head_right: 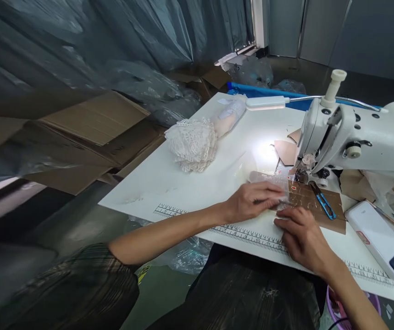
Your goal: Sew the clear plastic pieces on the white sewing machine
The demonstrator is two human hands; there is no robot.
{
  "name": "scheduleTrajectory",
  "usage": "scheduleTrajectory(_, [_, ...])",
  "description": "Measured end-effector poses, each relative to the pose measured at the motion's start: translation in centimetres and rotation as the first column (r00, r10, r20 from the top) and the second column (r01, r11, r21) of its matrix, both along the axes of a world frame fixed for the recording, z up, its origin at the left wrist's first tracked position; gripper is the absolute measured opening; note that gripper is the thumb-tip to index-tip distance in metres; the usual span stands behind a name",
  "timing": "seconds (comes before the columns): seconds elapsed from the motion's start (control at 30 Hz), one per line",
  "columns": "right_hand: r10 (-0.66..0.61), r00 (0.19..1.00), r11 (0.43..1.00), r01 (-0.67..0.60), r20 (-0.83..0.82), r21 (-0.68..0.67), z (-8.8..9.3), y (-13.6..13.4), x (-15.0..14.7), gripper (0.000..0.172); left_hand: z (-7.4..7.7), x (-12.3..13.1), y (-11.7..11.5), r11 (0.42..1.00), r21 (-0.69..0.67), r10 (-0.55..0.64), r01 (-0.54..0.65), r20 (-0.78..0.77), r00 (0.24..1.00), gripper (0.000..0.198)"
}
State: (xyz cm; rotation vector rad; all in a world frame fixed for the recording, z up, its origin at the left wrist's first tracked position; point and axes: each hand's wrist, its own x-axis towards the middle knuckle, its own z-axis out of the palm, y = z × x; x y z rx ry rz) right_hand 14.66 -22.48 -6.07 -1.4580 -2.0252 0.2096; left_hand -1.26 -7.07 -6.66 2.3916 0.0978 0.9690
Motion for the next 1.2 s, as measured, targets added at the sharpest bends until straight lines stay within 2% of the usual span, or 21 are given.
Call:
scheduleTrajectory(0.1, [-0.047, 0.996, 0.996, 0.053, -0.081, 0.072, 0.5, 1.0, 1.5, 0.030, -0.2, -0.5, -0.4, 0.949, 0.270, -0.131, 0.163, -0.132, 0.983, 0.031])
scheduleTrajectory(0.17, [-0.079, 0.994, 0.990, 0.087, -0.072, 0.115, 0.5, 2.0, 2.1, 0.032, 0.2, -0.9, -0.1, 0.909, 0.353, -0.160, 0.220, -0.191, 0.969, 0.043])
scheduleTrajectory(0.2, [-0.085, 0.995, 0.989, 0.090, -0.051, 0.120, 0.3, 2.4, 2.2, 0.033, 0.4, -1.3, 0.3, 0.908, 0.361, -0.150, 0.215, -0.198, 0.969, 0.044])
scheduleTrajectory(0.27, [-0.079, 0.997, 0.992, 0.078, 0.009, 0.101, -0.2, 3.1, 2.2, 0.036, 1.1, -2.2, 2.0, 0.928, 0.351, -0.060, 0.126, -0.193, 0.979, 0.039])
scheduleTrajectory(0.37, [-0.079, 0.993, 0.994, 0.072, 0.088, 0.077, -1.1, 3.3, 1.8, 0.037, 1.6, -4.2, 5.4, 0.928, 0.351, 0.225, -0.124, -0.261, 0.939, 0.037])
scheduleTrajectory(0.4, [-0.085, 0.991, 0.994, 0.077, 0.101, 0.084, -1.4, 3.3, 1.8, 0.037, 1.5, -5.0, 6.4, 0.914, 0.373, 0.288, -0.159, -0.321, 0.902, 0.037])
scheduleTrajectory(0.5, [-0.102, 0.990, 0.987, 0.088, 0.100, 0.132, -2.0, 2.9, 1.8, 0.034, 1.2, -7.3, 8.2, 0.893, 0.417, 0.363, -0.172, -0.440, 0.822, 0.033])
scheduleTrajectory(0.57, [-0.106, 0.990, 0.983, 0.090, 0.095, 0.161, -2.4, 2.7, 2.0, 0.033, 1.1, -8.5, 8.2, 0.890, 0.415, 0.372, -0.189, -0.421, 0.827, 0.032])
scheduleTrajectory(0.67, [-0.109, 0.990, 0.979, 0.090, 0.093, 0.181, -2.9, 2.7, 2.3, 0.032, 1.4, -9.4, 7.6, 0.891, 0.387, 0.358, -0.237, -0.280, 0.890, 0.030])
scheduleTrajectory(0.73, [-0.109, 0.990, 0.977, 0.090, 0.091, 0.192, -3.1, 2.7, 2.4, 0.031, 1.6, -9.7, 7.1, 0.881, 0.339, 0.401, -0.329, -0.167, 0.901, 0.026])
scheduleTrajectory(0.8, [-0.111, 0.989, 0.974, 0.089, 0.094, 0.208, -3.3, 2.8, 2.4, 0.031, 1.5, -10.0, 6.7, 0.864, 0.264, 0.465, -0.428, -0.096, 0.880, 0.022])
scheduleTrajectory(0.93, [-0.111, 0.988, 0.971, 0.084, 0.110, 0.224, -3.4, 2.8, 2.5, 0.031, 0.2, -10.3, 5.7, 0.862, 0.190, 0.498, -0.470, -0.148, 0.855, 0.018])
scheduleTrajectory(1.0, [-0.110, 0.987, 0.971, 0.081, 0.117, 0.226, -3.3, 2.8, 2.5, 0.030, -0.2, -10.2, 4.9, 0.807, 0.235, 0.588, -0.543, -0.223, 0.777, 0.021])
scheduleTrajectory(1.03, [-0.108, 0.987, 0.970, 0.079, 0.121, 0.229, -3.3, 2.9, 2.5, 0.030, -0.2, -10.1, 4.4, 0.747, 0.269, 0.664, -0.608, -0.263, 0.700, 0.025])
scheduleTrajectory(1.13, [-0.099, 0.985, 0.967, 0.062, 0.142, 0.246, -3.2, 2.9, 2.6, 0.030, 0.7, -9.8, 3.1, 0.513, 0.344, 0.840, -0.786, -0.392, 0.376, 0.041])
scheduleTrajectory(1.17, [-0.093, 0.984, 0.966, 0.051, 0.154, 0.253, -3.1, 2.9, 2.6, 0.029, 1.1, -9.8, 2.7, 0.465, 0.341, 0.847, -0.817, -0.440, 0.299, 0.042])
scheduleTrajectory(1.2, [-0.088, 0.982, 0.965, 0.043, 0.166, 0.259, -2.9, 2.9, 2.6, 0.029, 1.6, -9.8, 2.4, 0.448, 0.317, 0.833, -0.836, -0.487, 0.262, 0.038])
